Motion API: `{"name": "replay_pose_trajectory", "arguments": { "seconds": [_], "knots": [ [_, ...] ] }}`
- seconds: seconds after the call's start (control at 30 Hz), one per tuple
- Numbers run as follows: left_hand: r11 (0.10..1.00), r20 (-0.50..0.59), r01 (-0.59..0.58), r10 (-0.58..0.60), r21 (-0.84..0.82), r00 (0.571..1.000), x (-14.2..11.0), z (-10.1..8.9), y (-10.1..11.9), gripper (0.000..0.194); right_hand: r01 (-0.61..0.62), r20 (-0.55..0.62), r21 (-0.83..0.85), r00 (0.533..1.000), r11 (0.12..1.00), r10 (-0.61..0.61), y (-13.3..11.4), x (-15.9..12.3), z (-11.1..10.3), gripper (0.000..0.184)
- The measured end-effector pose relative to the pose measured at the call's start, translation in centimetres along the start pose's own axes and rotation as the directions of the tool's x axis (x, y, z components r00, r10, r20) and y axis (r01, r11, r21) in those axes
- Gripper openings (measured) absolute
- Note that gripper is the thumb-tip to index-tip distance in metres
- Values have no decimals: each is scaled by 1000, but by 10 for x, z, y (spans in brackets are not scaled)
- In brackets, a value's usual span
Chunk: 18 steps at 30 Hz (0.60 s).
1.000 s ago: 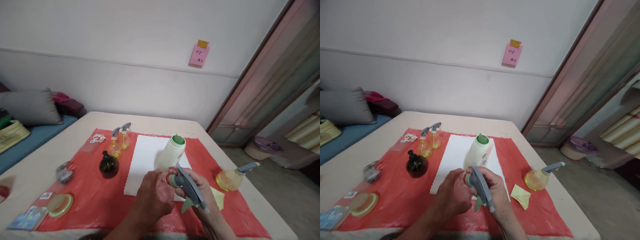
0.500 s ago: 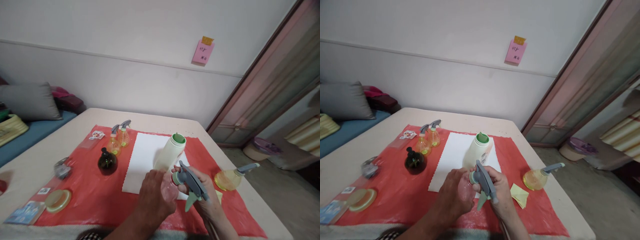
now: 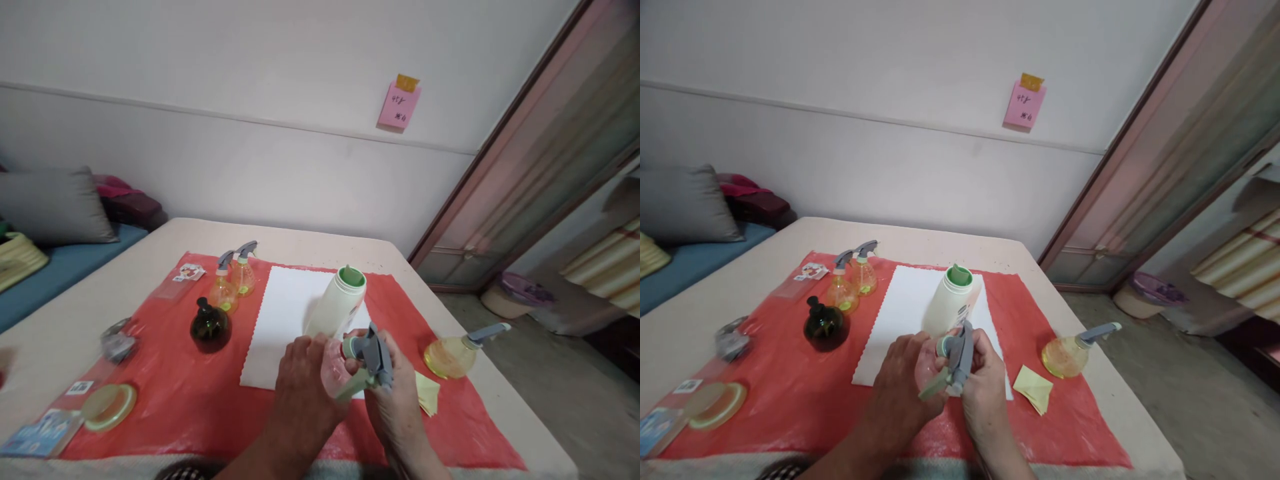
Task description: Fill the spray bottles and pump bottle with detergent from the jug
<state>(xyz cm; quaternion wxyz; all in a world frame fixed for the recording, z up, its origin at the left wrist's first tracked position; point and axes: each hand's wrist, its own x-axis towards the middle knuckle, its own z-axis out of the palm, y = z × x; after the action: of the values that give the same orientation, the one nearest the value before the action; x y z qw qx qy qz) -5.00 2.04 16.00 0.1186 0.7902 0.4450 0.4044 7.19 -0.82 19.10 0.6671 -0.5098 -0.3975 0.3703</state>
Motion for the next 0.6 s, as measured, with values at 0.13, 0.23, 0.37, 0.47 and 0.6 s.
{"name": "replay_pose_trajectory", "arguments": {
  "seconds": [0.13,0.23,0.37,0.47,0.6],
  "knots": [
    [999,-20,30,-30,-29,999,0,0,1,40,-32,0,66,999,997,32,6,-3,1,39],
    [996,-4,34,-35,-77,999,-2,1,1,60,-40,12,88,999,995,39,7,-3,3,39],
    [985,61,74,-65,-158,996,-5,3,-3,87,-71,115,182,992,981,51,6,0,4,46],
    [966,134,137,-110,-220,985,-5,4,-9,88,-157,237,271,967,950,93,1,4,-1,57],
    [894,337,337,-233,-295,912,-1,-3,-10,87,-279,361,315,919,907,157,-3,10,-11,53]
  ]
}}
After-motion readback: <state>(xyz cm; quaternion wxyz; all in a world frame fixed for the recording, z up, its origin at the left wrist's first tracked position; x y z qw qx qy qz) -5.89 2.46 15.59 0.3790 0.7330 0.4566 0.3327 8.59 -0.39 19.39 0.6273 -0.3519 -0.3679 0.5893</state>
